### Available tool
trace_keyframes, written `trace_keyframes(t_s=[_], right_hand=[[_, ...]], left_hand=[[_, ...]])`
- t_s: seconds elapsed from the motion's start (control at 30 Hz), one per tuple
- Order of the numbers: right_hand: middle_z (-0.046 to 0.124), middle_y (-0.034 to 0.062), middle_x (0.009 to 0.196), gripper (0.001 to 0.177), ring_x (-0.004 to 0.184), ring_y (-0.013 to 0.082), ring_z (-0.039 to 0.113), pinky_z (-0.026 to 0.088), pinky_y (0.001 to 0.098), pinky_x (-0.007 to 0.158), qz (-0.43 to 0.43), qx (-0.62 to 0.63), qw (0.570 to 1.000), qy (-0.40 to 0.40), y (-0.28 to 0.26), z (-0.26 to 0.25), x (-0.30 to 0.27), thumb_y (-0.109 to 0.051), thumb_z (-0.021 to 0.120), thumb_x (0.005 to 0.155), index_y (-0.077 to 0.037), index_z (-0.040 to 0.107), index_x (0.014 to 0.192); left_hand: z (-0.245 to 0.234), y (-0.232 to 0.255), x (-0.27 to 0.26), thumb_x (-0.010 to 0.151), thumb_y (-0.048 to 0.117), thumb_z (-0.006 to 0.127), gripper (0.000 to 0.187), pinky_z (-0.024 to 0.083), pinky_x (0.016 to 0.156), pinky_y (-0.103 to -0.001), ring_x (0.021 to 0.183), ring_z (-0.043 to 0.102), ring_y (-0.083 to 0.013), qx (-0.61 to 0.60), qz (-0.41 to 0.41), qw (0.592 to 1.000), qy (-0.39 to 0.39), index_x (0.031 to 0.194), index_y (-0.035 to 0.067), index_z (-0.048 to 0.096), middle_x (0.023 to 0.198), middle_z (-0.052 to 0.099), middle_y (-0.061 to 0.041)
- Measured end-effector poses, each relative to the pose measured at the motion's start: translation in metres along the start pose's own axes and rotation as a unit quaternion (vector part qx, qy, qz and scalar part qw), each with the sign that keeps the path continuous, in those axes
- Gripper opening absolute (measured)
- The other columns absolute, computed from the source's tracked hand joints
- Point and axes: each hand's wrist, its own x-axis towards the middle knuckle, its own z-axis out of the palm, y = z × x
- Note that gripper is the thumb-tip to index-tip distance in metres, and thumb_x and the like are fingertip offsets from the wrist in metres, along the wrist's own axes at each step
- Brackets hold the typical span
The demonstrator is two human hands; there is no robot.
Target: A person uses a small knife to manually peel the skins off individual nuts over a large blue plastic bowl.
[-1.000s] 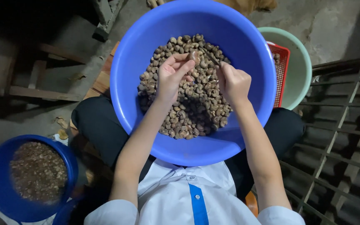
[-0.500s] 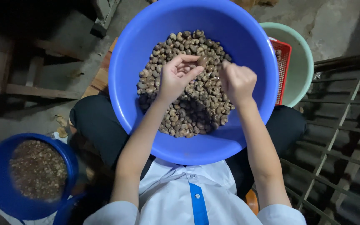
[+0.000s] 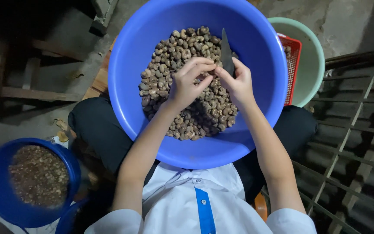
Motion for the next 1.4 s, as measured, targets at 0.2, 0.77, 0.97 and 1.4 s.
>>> trace_keyframes(t_s=[0.2, 0.77, 0.97, 1.4], right_hand=[[0.037, -0.0014, 0.055, 0.014, 0.042, 0.0035, 0.034, 0.027, 0.0208, 0.042, 0.007, 0.147, 0.989, -0.015, 0.005, -0.005, 0.003, 0.003, 0.071, 0.095, -0.001, 0.059, 0.09], [0.051, 0.0012, 0.061, 0.012, 0.049, 0.024, 0.056, 0.045, 0.0355, 0.05, -0.452, -0.604, 0.655, 0.028, 0.007, -0.026, 0.01, -0.018, 0.065, 0.1, -0.015, 0.068, 0.089], [0.055, 0.0028, 0.054, 0.014, 0.049, 0.0277, 0.061, 0.046, 0.0332, 0.049, -0.338, -0.499, 0.797, 0.04, -0.009, -0.014, 0.006, -0.015, 0.062, 0.108, -0.012, 0.067, 0.095], [0.024, -0.0124, 0.051, 0.011, 0.041, -0.0009, 0.021, 0.023, 0.0171, 0.043, 0.079, 0.186, 0.975, -0.089, 0.003, 0.003, -0.01, -0.016, 0.056, 0.108, -0.008, 0.057, 0.101]], left_hand=[[0.002, 0.001, -0.003, 0.099, 0.021, 0.078, 0.031, 0.066, 0.07, -0.034, 0.097, 0.073, -0.0205, -0.126, -0.134, 0.982, -0.03, 0.129, 0.012, 0.072, 0.115, 0.072, -0.008], [-0.015, -0.005, 0.008, 0.095, 0.004, 0.077, 0.022, 0.066, 0.06, -0.028, 0.084, 0.078, -0.0249, -0.119, -0.135, 0.982, 0.052, 0.116, 0.001, 0.073, 0.1, 0.077, -0.02], [-0.007, -0.038, -0.003, 0.089, 0.004, 0.083, 0.025, 0.065, 0.056, -0.031, 0.079, 0.077, -0.0267, -0.078, -0.095, 0.991, 0.044, 0.113, 0.004, 0.075, 0.096, 0.076, -0.016], [0.006, 0.004, -0.004, 0.096, 0.013, 0.078, 0.025, 0.064, 0.063, -0.027, 0.088, 0.07, -0.0159, -0.168, -0.076, 0.983, 0.008, 0.12, 0.005, 0.075, 0.103, 0.066, -0.008]])
